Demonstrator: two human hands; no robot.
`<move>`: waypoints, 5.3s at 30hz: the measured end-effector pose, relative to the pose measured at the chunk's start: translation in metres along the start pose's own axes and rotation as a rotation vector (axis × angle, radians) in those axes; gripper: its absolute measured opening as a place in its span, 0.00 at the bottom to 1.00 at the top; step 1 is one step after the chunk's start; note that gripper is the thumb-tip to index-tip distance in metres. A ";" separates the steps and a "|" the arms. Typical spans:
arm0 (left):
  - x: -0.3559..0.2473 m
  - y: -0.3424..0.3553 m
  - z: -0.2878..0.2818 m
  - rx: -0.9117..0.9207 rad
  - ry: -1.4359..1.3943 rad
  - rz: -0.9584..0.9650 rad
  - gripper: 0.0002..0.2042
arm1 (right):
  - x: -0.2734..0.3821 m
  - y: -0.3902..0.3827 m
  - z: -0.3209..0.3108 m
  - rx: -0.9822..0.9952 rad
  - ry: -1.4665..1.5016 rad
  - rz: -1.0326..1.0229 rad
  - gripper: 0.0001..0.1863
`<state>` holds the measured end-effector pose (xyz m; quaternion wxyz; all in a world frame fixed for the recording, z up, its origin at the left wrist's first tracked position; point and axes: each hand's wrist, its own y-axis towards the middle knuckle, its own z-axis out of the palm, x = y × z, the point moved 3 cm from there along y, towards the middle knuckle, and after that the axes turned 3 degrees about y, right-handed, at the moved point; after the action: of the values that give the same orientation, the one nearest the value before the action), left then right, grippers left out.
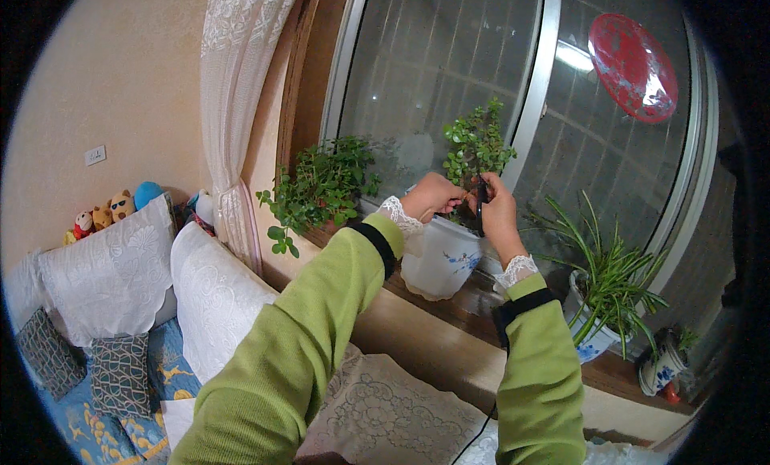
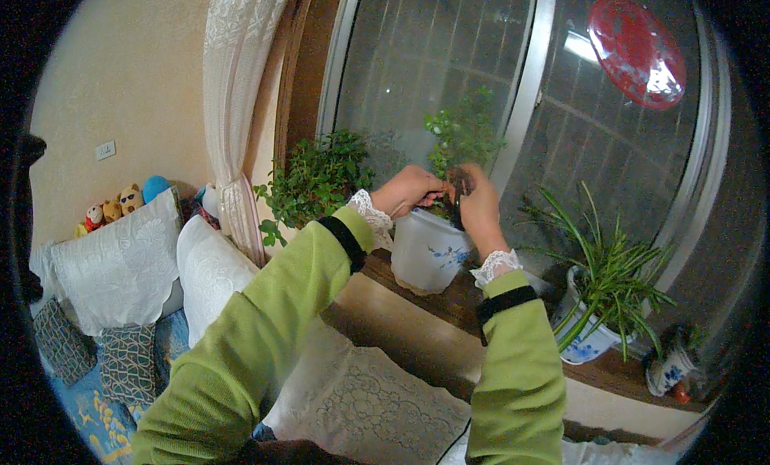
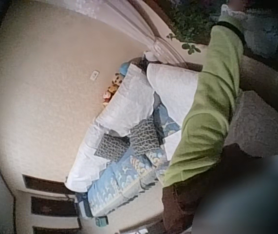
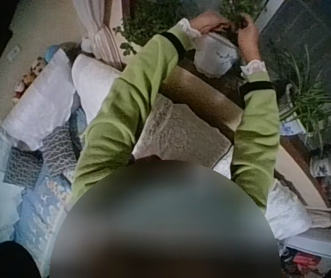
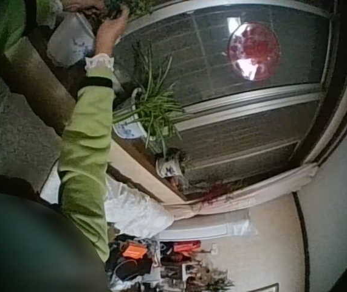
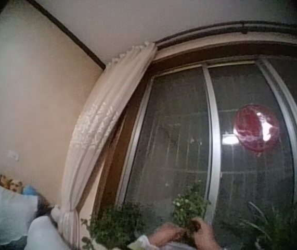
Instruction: The person trims a potted plant on a windowsill using shears, cutting small branches and leaves while occasionally adjusting the plant's position. The person also removes cut pieces from the pot and windowsill.
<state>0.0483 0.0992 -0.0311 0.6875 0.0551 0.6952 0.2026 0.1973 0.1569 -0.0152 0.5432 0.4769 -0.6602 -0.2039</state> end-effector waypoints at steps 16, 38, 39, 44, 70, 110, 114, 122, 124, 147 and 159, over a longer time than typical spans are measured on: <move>0.007 0.005 0.005 -0.029 -0.032 0.088 0.12 | -0.016 0.003 -0.004 -0.012 0.023 0.063 0.19; 0.005 -0.003 -0.005 -0.097 0.025 0.113 0.11 | -0.018 -0.004 -0.017 -0.035 -0.089 -0.021 0.16; 0.004 -0.004 -0.004 -0.094 0.024 0.115 0.10 | -0.013 -0.006 -0.016 -0.027 -0.102 -0.006 0.18; -0.003 -0.010 0.001 -0.007 0.003 0.125 0.09 | 0.002 -0.010 -0.008 0.020 -0.152 -0.008 0.20; -0.013 -0.017 -0.032 -0.078 -0.011 0.040 0.09 | 0.020 -0.012 -0.016 -0.055 -0.306 -0.039 0.24; -0.009 0.034 -0.085 -0.347 0.642 0.272 0.09 | 0.005 -0.055 -0.017 -0.379 -0.286 0.051 0.22; -0.007 0.046 -0.085 -0.299 0.744 0.307 0.09 | -0.006 -0.071 -0.011 -0.425 -0.214 0.151 0.21; 0.007 0.085 -0.086 -0.137 0.679 0.236 0.08 | -0.016 -0.085 -0.004 -0.565 -0.008 -0.031 0.18; 0.006 0.088 -0.084 -0.097 0.744 0.259 0.05 | -0.013 -0.086 -0.006 -0.568 -0.018 -0.060 0.16; 0.009 0.130 -0.056 0.265 1.126 0.265 0.22 | -0.020 -0.087 -0.012 -0.449 0.067 0.020 0.24; 0.015 0.116 -0.039 0.391 0.973 0.212 0.20 | -0.019 -0.087 -0.015 -0.447 -0.040 -0.050 0.22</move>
<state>-0.0135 0.2023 -0.0048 0.2382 0.1517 0.9491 0.1397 0.2457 0.1367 -0.0890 0.6169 0.3571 -0.5971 -0.3679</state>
